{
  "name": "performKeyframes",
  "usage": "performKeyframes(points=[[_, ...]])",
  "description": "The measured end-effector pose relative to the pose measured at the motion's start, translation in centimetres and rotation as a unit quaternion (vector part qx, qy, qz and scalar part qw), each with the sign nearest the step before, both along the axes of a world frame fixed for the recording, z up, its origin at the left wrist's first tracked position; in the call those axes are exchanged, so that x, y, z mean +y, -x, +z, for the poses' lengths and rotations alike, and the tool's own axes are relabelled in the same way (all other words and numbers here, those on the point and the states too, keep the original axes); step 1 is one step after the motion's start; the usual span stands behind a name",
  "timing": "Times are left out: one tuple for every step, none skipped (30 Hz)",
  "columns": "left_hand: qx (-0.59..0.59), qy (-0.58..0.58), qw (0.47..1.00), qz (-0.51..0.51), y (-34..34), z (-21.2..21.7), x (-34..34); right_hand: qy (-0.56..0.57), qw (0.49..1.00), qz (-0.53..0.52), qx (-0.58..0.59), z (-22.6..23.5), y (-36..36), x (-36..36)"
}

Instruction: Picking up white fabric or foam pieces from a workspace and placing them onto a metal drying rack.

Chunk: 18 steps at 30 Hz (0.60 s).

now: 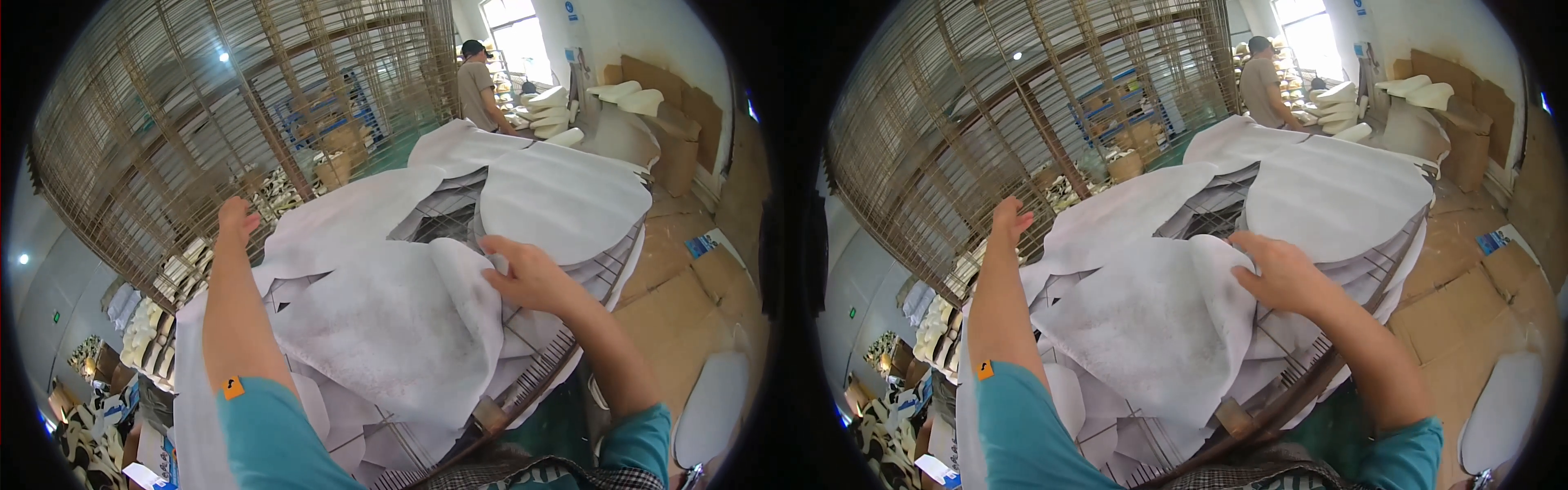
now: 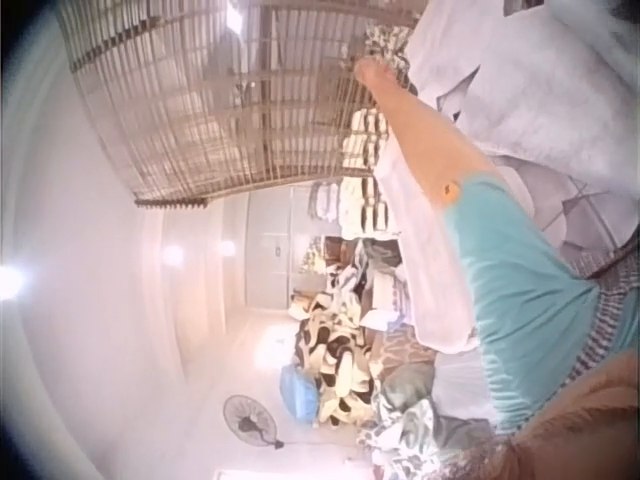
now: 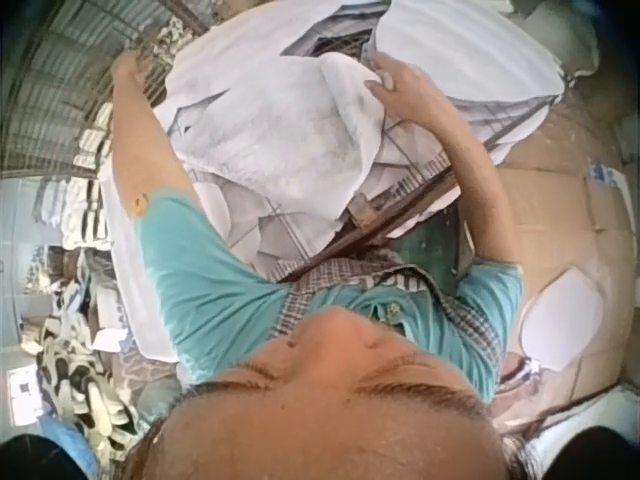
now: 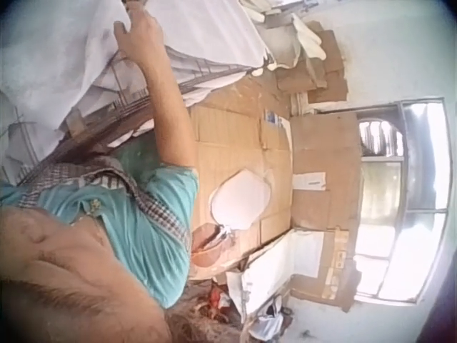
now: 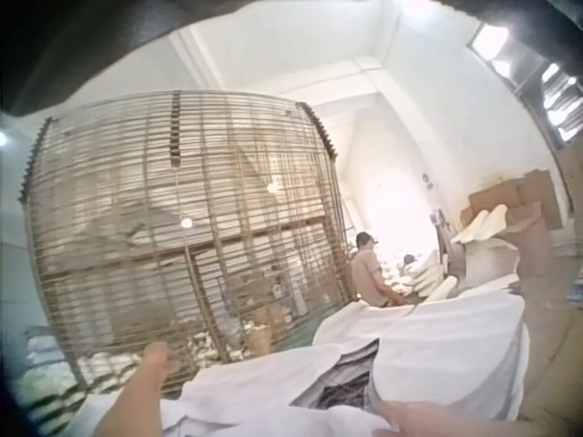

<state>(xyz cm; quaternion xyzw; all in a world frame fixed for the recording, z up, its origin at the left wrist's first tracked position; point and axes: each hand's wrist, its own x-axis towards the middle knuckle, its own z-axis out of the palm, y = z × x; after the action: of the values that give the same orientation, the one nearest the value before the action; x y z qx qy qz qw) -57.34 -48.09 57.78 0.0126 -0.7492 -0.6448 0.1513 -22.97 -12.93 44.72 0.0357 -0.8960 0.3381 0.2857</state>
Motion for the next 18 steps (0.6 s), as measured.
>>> performKeyframes(points=[[0.005,0.001,1.0,0.0,0.1,0.6,1.4,-0.039,0.999,0.009,-0.037,-0.5,1.7,0.5],[0.012,-0.024,0.999,-0.028,0.1,0.8,2.2,-0.078,0.994,0.024,-0.075,-0.8,3.2,0.5],[0.02,-0.048,0.997,-0.056,0.1,1.2,3.0,-0.079,0.994,0.03,-0.07,-0.9,4.1,0.7],[0.021,-0.048,0.997,-0.049,0.2,1.4,3.5,-0.09,0.992,0.037,-0.084,-1.1,4.8,0.8],[0.028,-0.076,0.994,-0.077,0.4,1.6,3.9,-0.101,0.989,0.043,-0.097,-1.2,5.1,0.8],[0.035,-0.104,0.988,-0.107,0.5,1.8,4.1,-0.102,0.989,0.048,-0.095,-1.0,5.3,0.8],[0.036,-0.106,0.988,-0.103,0.4,2.0,4.3,-0.047,0.99,0.048,-0.12,-0.5,5.4,0.9],[0.045,-0.129,0.985,-0.105,0.3,2.2,4.5,0.007,0.988,0.045,-0.146,-0.1,5.4,1.2],[0.053,-0.152,0.981,-0.109,0.3,2.4,4.7,0.004,0.988,0.046,-0.146,-0.2,5.4,1.7],[0.056,-0.155,0.981,-0.107,0.4,2.8,4.7,0.021,0.992,0.032,-0.116,-0.2,5.0,2.2],[0.067,-0.165,0.977,-0.113,0.5,3.2,4.9,0.038,0.995,0.017,-0.087,-0.2,4.8,2.5],[0.078,-0.175,0.974,-0.12,0.7,3.5,5.2,0.035,0.996,0.017,-0.085,-0.1,4.6,2.6],[0.076,-0.176,0.974,-0.124,1.1,3.6,5.8,0.03,0.994,0.015,-0.106,0.2,4.0,2.3],[0.089,-0.195,0.966,-0.143,1.5,3.7,6.5,0.025,0.992,0.012,-0.127,0.3,3.6,2.0],[0.1,-0.214,0.958,-0.161,1.9,3.7,7.2,0.026,0.991,0.007,-0.129,-0.1,3.6,1.8],[0.098,-0.214,0.958,-0.166,2.3,3.9,7.8,0.024,0.99,0.045,-0.128,-0.4,3.9,1.6],[0.095,-0.224,0.953,-0.182,2.7,4.0,8.4,0.022,0.988,0.083,-0.128,-0.5,4.1,1.4],[0.091,-0.232,0.948,-0.198,3.1,4.1,9.0,0.047,0.987,0.08,-0.132,-0.4,4.0,1.2]])
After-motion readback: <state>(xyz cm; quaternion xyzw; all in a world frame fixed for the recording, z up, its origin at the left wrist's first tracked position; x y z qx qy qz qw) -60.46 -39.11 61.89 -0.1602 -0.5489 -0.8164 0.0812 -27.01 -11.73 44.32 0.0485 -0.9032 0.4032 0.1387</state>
